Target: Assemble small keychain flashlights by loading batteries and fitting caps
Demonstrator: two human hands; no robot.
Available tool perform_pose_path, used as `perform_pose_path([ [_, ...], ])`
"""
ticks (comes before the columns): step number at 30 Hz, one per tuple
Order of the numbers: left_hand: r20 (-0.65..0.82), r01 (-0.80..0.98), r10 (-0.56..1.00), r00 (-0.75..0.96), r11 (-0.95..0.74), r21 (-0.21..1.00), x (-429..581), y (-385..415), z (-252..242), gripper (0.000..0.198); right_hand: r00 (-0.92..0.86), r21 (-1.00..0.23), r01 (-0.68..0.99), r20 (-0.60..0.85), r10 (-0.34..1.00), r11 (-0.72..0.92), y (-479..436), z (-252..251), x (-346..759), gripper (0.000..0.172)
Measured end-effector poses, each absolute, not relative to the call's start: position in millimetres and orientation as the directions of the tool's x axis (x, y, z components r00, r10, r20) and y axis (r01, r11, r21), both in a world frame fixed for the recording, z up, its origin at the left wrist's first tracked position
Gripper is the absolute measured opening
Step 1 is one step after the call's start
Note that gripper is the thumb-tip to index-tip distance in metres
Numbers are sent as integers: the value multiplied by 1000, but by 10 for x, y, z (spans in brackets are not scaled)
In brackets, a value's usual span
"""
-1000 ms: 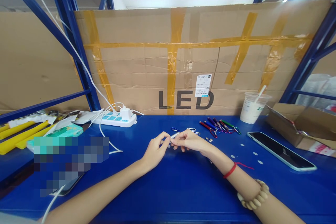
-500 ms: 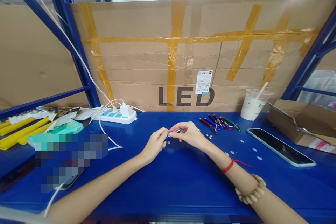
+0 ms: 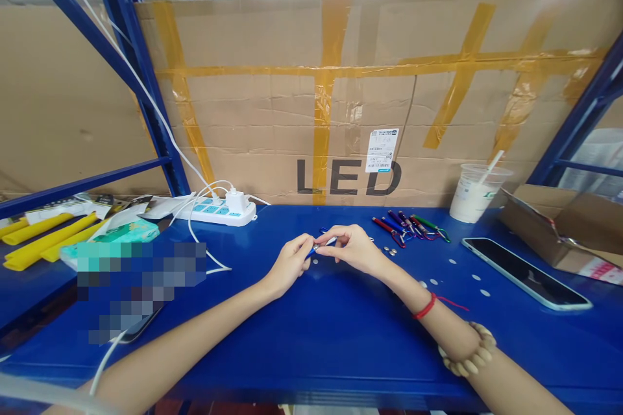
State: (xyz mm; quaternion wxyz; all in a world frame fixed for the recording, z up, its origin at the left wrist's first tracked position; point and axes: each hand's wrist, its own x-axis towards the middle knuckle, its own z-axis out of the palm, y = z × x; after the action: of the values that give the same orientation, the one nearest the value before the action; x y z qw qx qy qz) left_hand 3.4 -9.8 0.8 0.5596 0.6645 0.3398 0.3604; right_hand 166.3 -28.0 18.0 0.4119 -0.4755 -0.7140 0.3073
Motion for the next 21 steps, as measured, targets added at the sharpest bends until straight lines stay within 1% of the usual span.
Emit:
perform_pose_path([
  [5, 110, 30, 857, 503, -144, 989, 40, -79, -22, 36, -184, -817, 454, 305, 934, 356, -272, 165, 1655, 32],
  [10, 81, -28, 870, 487, -77, 997, 46, -66, -8, 35, -151, -829, 454, 290, 945, 326, -269, 182, 1649, 40],
  [12, 80, -49, 876, 475, -64, 997, 39, -54, 2, 36, -98, -815, 484, 312, 945, 319, -273, 229, 1689, 41],
  [14, 102, -67, 895, 435, -81, 994, 27, -35, 12, 38, 1, -789, 543, 343, 939, 287, -274, 286, 1763, 43],
  [16, 143, -83, 924, 356, -121, 989, 13, -13, 20, 38, 134, -738, 643, 373, 918, 206, -271, 332, 1855, 43],
  [18, 170, -82, 947, 274, -153, 985, 4, 9, 22, 37, 243, -638, 766, 399, 884, 78, -266, 355, 1934, 39],
  [21, 164, -73, 964, 207, -152, 986, 5, 33, 9, 37, 288, -463, 882, 377, 880, -90, -263, 354, 1996, 27],
])
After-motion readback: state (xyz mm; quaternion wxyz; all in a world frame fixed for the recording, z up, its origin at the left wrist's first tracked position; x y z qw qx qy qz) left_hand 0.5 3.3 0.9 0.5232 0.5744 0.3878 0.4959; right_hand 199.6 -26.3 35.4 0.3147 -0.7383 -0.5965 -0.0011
